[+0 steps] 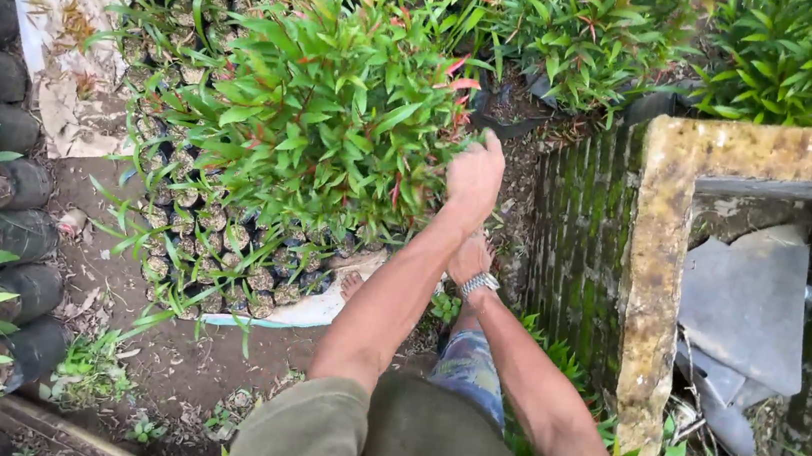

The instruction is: Trimming and shaping small potted plants in a nursery using garden shears

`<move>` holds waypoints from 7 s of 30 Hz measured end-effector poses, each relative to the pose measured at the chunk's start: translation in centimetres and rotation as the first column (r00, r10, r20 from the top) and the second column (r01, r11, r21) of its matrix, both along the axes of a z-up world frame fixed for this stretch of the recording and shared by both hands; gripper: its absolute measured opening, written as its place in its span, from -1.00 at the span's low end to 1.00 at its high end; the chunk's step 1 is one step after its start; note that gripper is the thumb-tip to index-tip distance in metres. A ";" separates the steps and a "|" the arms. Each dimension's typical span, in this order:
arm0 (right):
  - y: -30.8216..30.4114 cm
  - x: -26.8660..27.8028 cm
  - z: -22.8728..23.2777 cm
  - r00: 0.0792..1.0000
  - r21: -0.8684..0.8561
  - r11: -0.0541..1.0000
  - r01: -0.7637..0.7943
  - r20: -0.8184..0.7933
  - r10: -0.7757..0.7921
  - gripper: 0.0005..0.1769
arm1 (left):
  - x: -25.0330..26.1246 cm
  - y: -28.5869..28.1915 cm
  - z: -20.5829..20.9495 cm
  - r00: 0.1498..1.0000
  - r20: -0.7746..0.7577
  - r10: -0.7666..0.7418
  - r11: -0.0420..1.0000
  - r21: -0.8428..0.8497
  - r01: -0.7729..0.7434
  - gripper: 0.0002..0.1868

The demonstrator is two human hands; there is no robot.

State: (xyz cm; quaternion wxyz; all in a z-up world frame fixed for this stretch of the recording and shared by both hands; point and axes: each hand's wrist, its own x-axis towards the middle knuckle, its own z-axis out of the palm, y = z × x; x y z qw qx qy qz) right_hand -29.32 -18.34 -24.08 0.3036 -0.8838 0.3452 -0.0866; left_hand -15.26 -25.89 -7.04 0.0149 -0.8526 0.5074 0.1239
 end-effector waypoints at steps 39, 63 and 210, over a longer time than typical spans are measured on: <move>-19.7 -5.1 9.6 0.937 0.920 0.383 -0.083 0.203 -0.285 -0.37 | 5.9 -11.0 4.9 0.611 -0.766 0.201 0.817 -0.213 -0.536 0.04; -31.4 7.8 6.3 0.806 0.648 0.567 -0.508 0.589 0.050 -0.28 | 7.6 -16.0 0.6 0.897 -0.416 -0.153 0.484 -0.822 -0.299 -0.99; 34.1 10.7 21.2 0.978 0.765 0.611 0.203 -0.185 -0.093 -0.40 | 19.3 62.8 -8.5 0.488 -0.731 0.478 0.839 0.216 -0.499 -0.42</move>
